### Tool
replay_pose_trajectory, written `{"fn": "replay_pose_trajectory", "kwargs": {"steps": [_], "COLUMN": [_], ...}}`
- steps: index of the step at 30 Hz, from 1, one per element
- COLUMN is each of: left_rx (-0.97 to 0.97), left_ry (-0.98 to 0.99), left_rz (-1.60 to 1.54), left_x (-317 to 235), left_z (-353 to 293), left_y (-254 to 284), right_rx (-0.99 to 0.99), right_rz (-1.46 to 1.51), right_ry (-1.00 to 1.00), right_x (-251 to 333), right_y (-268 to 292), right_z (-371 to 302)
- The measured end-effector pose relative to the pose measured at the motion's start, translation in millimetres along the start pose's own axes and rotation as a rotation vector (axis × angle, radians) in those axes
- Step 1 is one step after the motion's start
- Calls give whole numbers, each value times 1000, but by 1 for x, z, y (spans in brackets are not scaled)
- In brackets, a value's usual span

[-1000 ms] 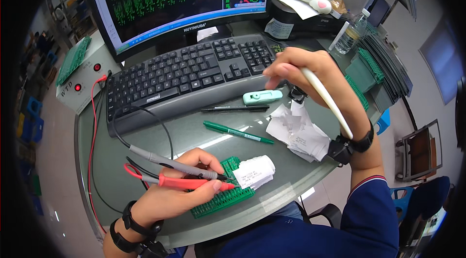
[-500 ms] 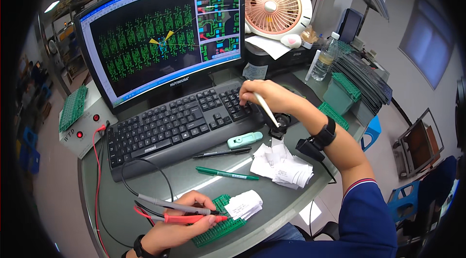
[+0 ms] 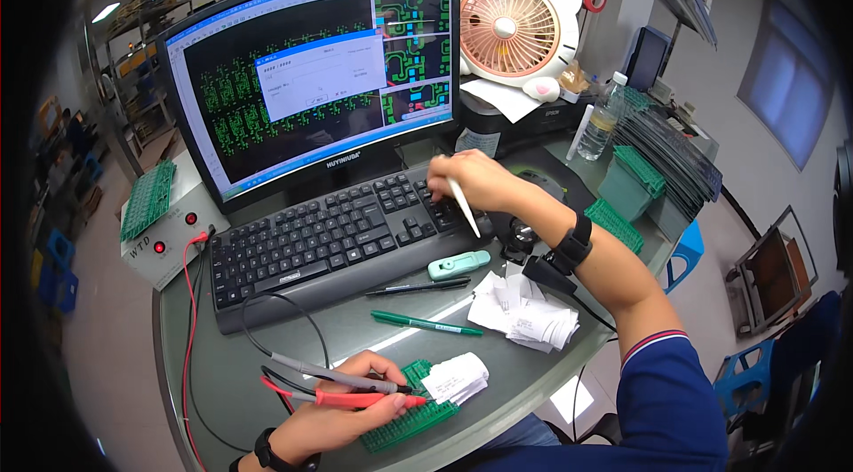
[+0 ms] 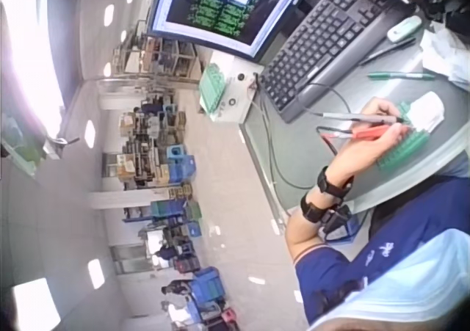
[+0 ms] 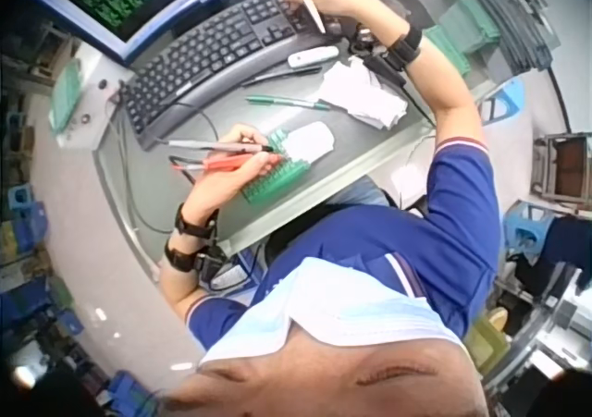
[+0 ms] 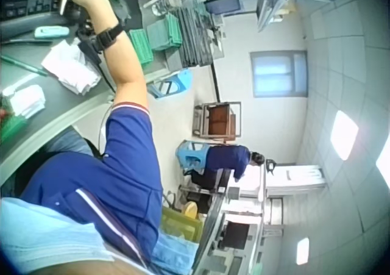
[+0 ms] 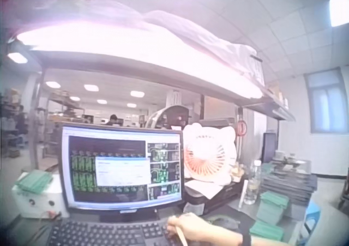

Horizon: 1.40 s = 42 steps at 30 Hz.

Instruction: The recorder uses multimeter probes and a computer interface to test a green printed circuit board.

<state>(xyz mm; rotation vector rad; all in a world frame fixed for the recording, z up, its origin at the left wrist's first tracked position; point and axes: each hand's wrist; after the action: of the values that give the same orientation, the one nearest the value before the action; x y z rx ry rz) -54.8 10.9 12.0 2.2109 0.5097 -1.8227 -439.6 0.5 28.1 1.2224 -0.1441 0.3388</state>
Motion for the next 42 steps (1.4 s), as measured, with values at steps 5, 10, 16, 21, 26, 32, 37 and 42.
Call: {"fn": "replay_pose_trajectory", "kwargs": {"steps": [5,10,16,21,26,32,37,42], "left_rx": [-10,14,41,85,83,93,-80,-387], "left_ry": [-22,21,-2,3,-67,-58,-184,-304], "left_rz": [30,45,52,42,44,63,-136,173], "left_x": [-1,-2,-3,1,4,-1,-15,-11], "left_z": [0,1,-1,1,0,0,-4,7], "left_y": [0,4,2,3,4,5,17,53], "right_rx": [-158,-97,-119,-75,-257,-202,-380,-445], "right_rz": [75,-121,-88,-71,233,192,348,342], "right_ry": [-189,126,-38,157,-241,-387,-385,-367], "right_x": [-17,-5,-8,17,40,19,10,4], "right_y": [5,-3,-8,-3,21,22,19,12], "right_z": [-12,-20,-9,-20,-37,-65,-71,-72]}}
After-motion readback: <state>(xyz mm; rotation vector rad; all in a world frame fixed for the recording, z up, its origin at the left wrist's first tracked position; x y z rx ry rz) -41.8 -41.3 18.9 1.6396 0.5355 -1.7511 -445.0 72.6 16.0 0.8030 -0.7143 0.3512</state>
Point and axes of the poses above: each hand's wrist, its own z-axis towards the middle knuckle, its own y-axis out of the back of the hand, x = y × z, and after that the axes turned 5 degrees about -x, right-handed
